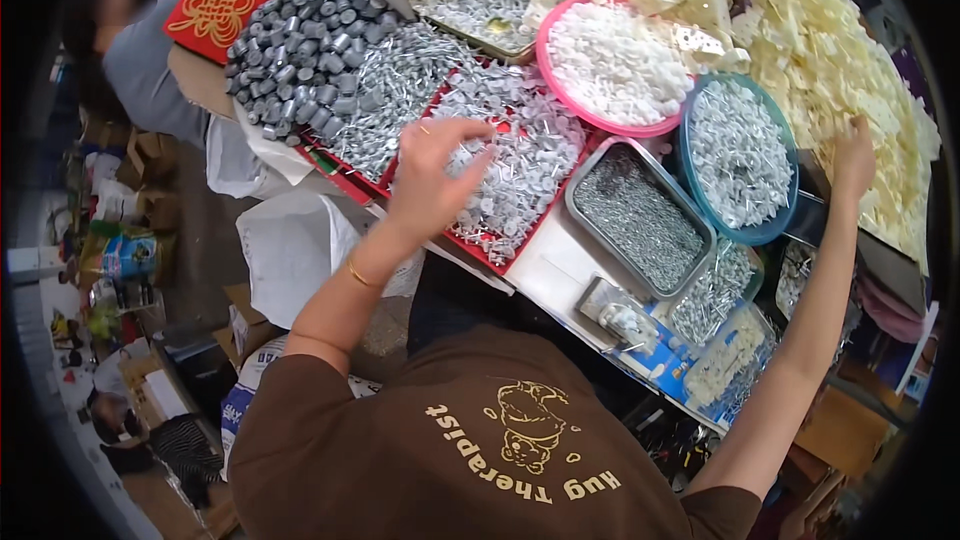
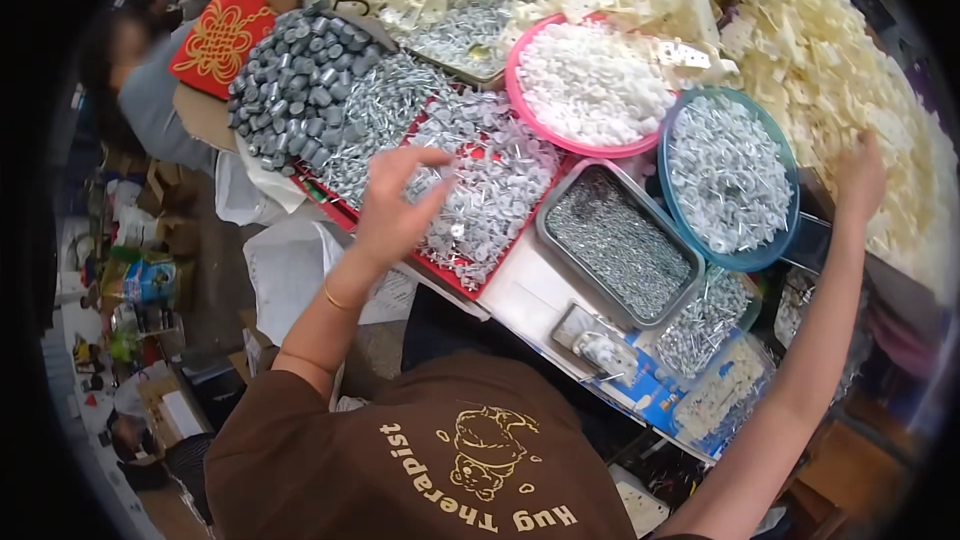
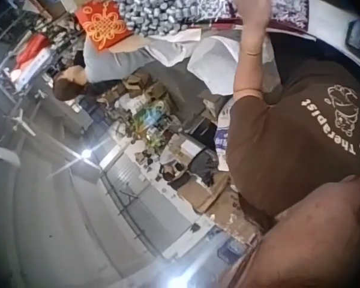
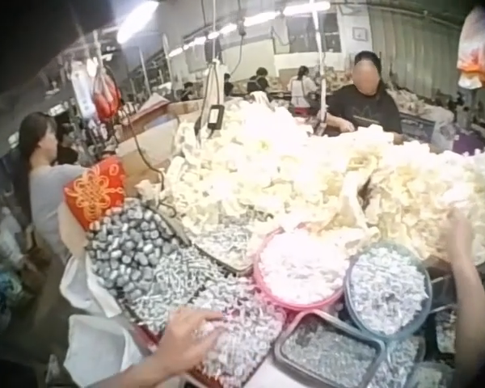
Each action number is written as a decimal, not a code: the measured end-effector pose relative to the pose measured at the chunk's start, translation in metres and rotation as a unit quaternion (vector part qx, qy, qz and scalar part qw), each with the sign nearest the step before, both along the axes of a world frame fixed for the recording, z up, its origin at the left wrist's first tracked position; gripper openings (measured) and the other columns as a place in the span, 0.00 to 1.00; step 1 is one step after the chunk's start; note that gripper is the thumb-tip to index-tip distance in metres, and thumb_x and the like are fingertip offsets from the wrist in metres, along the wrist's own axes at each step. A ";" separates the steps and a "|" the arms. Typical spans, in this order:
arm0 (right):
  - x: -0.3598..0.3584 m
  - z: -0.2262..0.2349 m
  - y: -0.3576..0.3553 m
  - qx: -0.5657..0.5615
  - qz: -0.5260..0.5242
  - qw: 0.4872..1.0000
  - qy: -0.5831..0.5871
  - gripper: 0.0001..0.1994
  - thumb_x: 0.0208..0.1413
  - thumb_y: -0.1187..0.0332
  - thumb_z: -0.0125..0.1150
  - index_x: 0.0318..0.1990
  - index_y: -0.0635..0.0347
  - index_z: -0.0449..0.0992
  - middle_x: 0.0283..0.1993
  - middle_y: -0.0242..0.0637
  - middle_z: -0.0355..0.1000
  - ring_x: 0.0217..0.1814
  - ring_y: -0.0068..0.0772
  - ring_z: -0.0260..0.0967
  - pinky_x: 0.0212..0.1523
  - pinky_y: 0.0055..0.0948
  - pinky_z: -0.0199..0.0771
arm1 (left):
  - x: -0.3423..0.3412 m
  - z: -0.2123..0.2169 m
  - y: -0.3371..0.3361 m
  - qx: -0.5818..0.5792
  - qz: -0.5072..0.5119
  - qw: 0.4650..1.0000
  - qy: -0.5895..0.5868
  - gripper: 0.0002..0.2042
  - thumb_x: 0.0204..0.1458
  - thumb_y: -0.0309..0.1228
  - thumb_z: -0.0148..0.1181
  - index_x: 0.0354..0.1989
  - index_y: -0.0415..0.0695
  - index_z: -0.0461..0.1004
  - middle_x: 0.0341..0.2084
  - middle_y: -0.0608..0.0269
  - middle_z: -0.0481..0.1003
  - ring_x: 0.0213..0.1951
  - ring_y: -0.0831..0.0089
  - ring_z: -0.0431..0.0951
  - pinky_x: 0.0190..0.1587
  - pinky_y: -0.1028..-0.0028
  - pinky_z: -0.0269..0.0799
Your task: Assembling small plastic and metal components into a housing using a handheld assembly tool.
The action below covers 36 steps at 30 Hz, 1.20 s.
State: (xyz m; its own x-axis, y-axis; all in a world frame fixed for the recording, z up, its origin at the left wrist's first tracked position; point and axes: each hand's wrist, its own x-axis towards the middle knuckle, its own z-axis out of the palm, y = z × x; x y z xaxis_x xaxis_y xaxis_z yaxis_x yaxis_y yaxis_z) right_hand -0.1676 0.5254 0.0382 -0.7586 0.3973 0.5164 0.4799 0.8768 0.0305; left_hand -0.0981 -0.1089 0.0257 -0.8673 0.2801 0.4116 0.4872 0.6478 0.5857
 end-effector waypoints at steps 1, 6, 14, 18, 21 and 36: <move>0.008 0.005 -0.001 -0.005 0.008 1.000 0.013 0.18 0.55 0.62 0.62 0.54 0.45 0.73 0.44 0.49 0.79 0.48 0.57 0.76 0.45 0.48 0.75 | -0.018 0.000 -0.014 -0.041 0.042 0.998 0.036 0.10 0.51 0.30 0.68 0.41 0.46 0.80 0.41 0.62 0.80 0.48 0.64 0.76 0.55 0.64 0.60; 0.043 0.029 -0.096 -0.116 0.044 0.992 -0.018 0.18 0.61 0.62 0.59 0.58 0.44 0.72 0.53 0.47 0.77 0.52 0.55 0.75 0.47 0.43 0.74 | -0.102 0.001 -0.100 -0.313 0.330 0.873 0.175 0.15 0.52 0.45 0.66 0.40 0.49 0.81 0.42 0.60 0.76 0.49 0.60 0.72 0.54 0.54 0.57; 0.064 0.021 -0.142 0.029 0.191 0.979 0.063 0.18 0.67 0.56 0.57 0.59 0.50 0.76 0.54 0.45 0.77 0.48 0.42 0.74 0.48 0.33 0.73 | -0.142 -0.021 -0.125 -0.446 0.379 0.803 0.110 0.20 0.48 0.50 0.69 0.40 0.46 0.79 0.43 0.54 0.74 0.51 0.52 0.72 0.52 0.49 0.62; 0.103 0.051 -0.206 -0.307 0.140 0.926 0.171 0.14 0.65 0.61 0.63 0.52 0.59 0.78 0.41 0.38 0.79 0.40 0.22 0.74 0.43 0.22 0.72 | -0.145 -0.037 -0.137 -0.429 0.279 0.842 0.170 0.13 0.52 0.41 0.68 0.40 0.51 0.73 0.35 0.66 0.78 0.44 0.61 0.77 0.50 0.54 0.60; 0.133 0.031 -0.225 -0.436 0.296 0.806 0.271 0.12 0.62 0.69 0.66 0.49 0.66 0.78 0.40 0.30 0.78 0.41 0.16 0.73 0.39 0.18 0.72 | -0.154 -0.050 -0.155 -0.365 0.249 0.883 0.159 0.16 0.49 0.36 0.70 0.46 0.53 0.74 0.34 0.70 0.80 0.43 0.64 0.77 0.49 0.58 0.59; 0.270 0.001 -0.294 -0.724 0.040 0.675 0.138 0.11 0.68 0.63 0.50 0.48 0.60 0.69 0.28 0.31 0.70 0.19 0.20 0.65 0.16 0.20 0.65 | -0.019 -0.010 0.020 0.230 -0.112 0.958 -0.125 0.17 0.58 0.20 0.61 0.56 0.38 0.71 0.47 0.56 0.77 0.45 0.71 0.80 0.49 0.72 0.76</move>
